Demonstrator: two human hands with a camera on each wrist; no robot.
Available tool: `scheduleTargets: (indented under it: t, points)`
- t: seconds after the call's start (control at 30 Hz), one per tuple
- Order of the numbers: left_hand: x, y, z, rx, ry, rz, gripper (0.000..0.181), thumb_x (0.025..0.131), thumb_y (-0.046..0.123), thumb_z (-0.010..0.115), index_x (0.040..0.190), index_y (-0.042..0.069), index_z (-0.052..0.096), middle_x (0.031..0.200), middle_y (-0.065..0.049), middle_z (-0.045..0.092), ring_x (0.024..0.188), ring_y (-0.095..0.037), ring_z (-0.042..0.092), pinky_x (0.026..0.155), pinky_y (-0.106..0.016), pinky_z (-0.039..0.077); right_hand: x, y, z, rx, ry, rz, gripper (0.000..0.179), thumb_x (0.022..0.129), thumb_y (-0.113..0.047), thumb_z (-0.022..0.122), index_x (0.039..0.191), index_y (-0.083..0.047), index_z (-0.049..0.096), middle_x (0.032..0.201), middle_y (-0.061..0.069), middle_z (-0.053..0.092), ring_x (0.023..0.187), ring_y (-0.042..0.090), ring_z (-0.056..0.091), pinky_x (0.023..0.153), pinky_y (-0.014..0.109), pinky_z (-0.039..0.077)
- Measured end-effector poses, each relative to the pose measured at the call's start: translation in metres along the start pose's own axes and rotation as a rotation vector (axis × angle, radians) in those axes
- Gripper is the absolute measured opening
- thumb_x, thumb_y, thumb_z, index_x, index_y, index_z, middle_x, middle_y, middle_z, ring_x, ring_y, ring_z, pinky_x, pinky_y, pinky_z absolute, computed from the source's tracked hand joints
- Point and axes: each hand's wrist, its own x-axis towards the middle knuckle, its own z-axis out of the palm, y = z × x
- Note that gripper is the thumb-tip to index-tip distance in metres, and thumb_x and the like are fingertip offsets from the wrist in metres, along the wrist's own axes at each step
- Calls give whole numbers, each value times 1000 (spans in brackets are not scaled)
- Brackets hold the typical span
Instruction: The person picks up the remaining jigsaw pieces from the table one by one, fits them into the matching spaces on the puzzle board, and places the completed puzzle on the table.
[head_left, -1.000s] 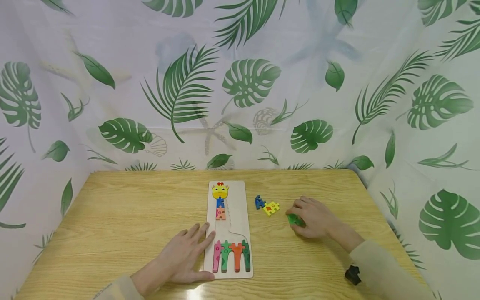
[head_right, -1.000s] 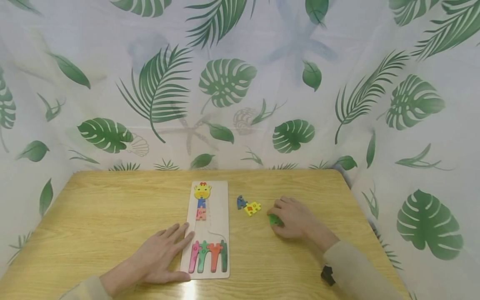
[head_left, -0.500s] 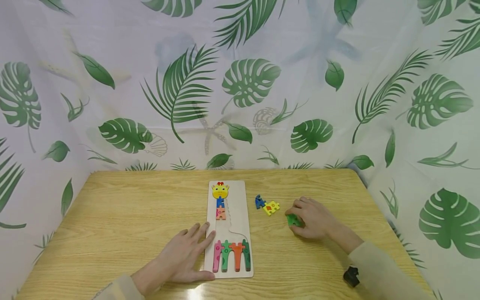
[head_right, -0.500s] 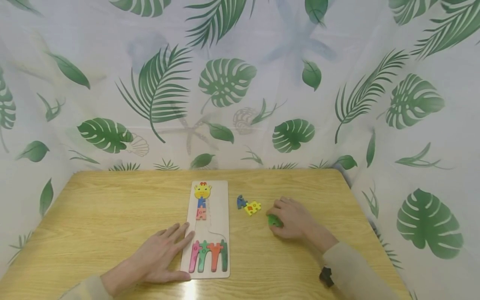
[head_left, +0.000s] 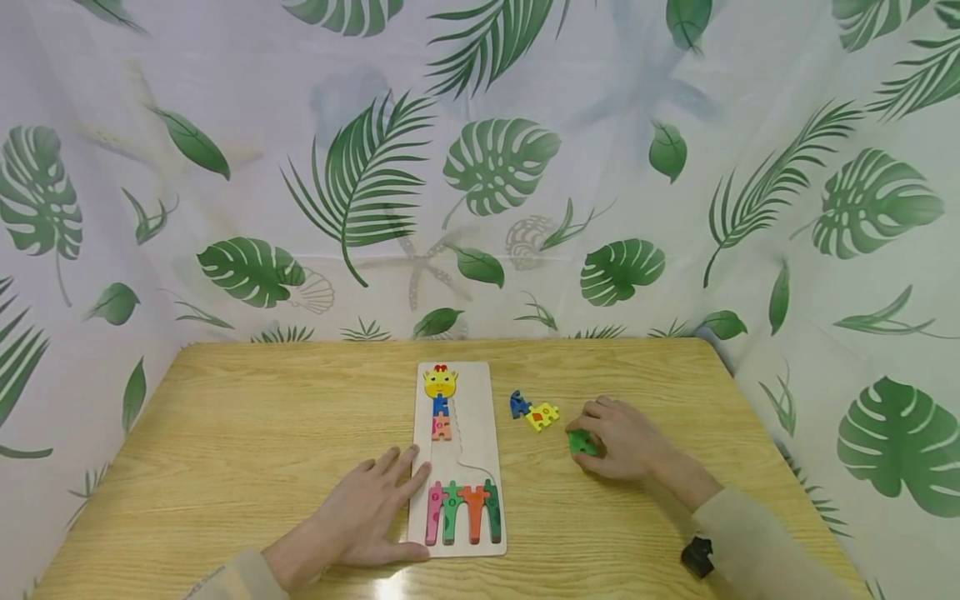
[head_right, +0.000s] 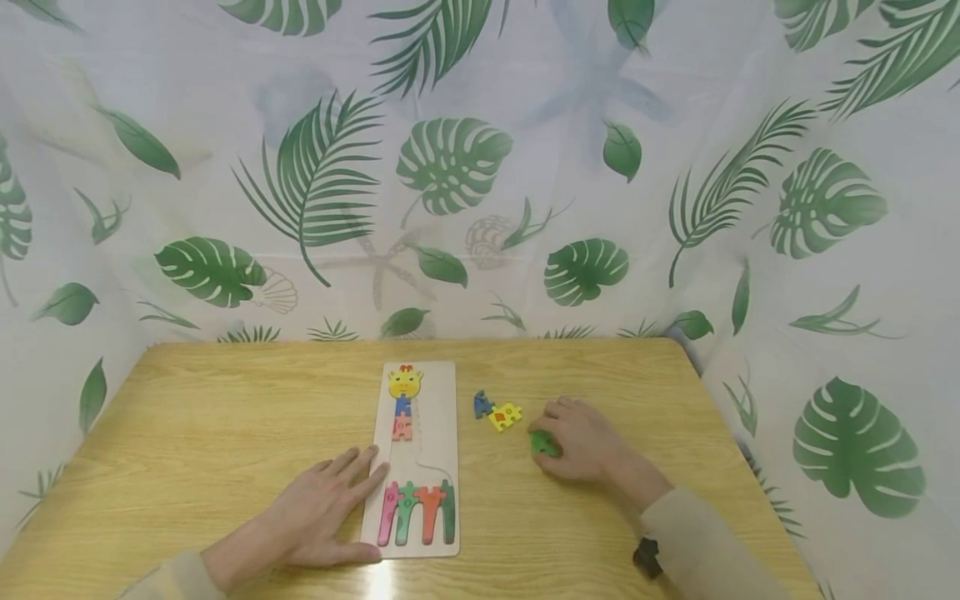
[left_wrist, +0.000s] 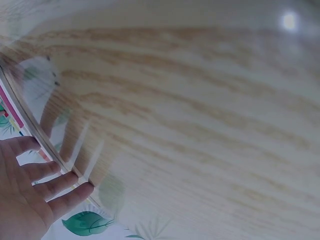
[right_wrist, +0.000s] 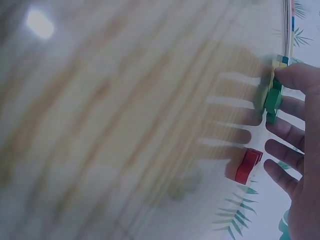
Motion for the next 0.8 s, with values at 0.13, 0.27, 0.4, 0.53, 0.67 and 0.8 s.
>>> scheduleTargets:
  t: [0.13,0.27,0.4,0.53,0.67,0.8]
  points:
    - [0,0,0,5,5,3,109,87,94,40,163,16,40,169,-17,40,148,-40,51,111,-51,54,0,-1,1,4,5,-2,33,91,-44,78,116,-22,78,98,-8,66,90,10,57,75,32,51]
    - [0,1,0,11,7,3,109,87,94,40,163,16,40,169,-18,40,148,-40,51,111,-51,54,-1,-2,0,10,8,6,33,91,-44,77,116,-22,78,99,-8,67,91,10,58,76,32,52]
    - [0,1,0,16,12,4,109,87,94,40,163,16,41,169,-18,40,148,-40,51,110,-51,55,0,-6,0,20,17,15,33,91,-44,78,116,-22,78,99,-8,67,93,10,58,78,33,53]
    - [-1,0,-1,22,18,7,109,87,94,40,163,16,41,169,-18,41,147,-40,52,109,-50,55,1,-10,-2,36,24,14,34,90,-45,79,116,-22,78,97,-9,65,90,8,55,76,31,50]
    - [-1,0,-1,22,18,6,108,87,94,40,163,16,42,169,-18,41,147,-40,52,109,-50,55,2,-12,-2,43,24,9,35,91,-45,79,117,-22,78,98,-9,66,88,6,53,74,28,48]
    - [0,0,-1,20,10,3,109,87,94,40,163,16,41,169,-17,41,147,-40,52,110,-50,55,4,-16,-1,52,38,8,36,91,-45,79,118,-22,78,99,-9,67,89,7,55,76,30,50]
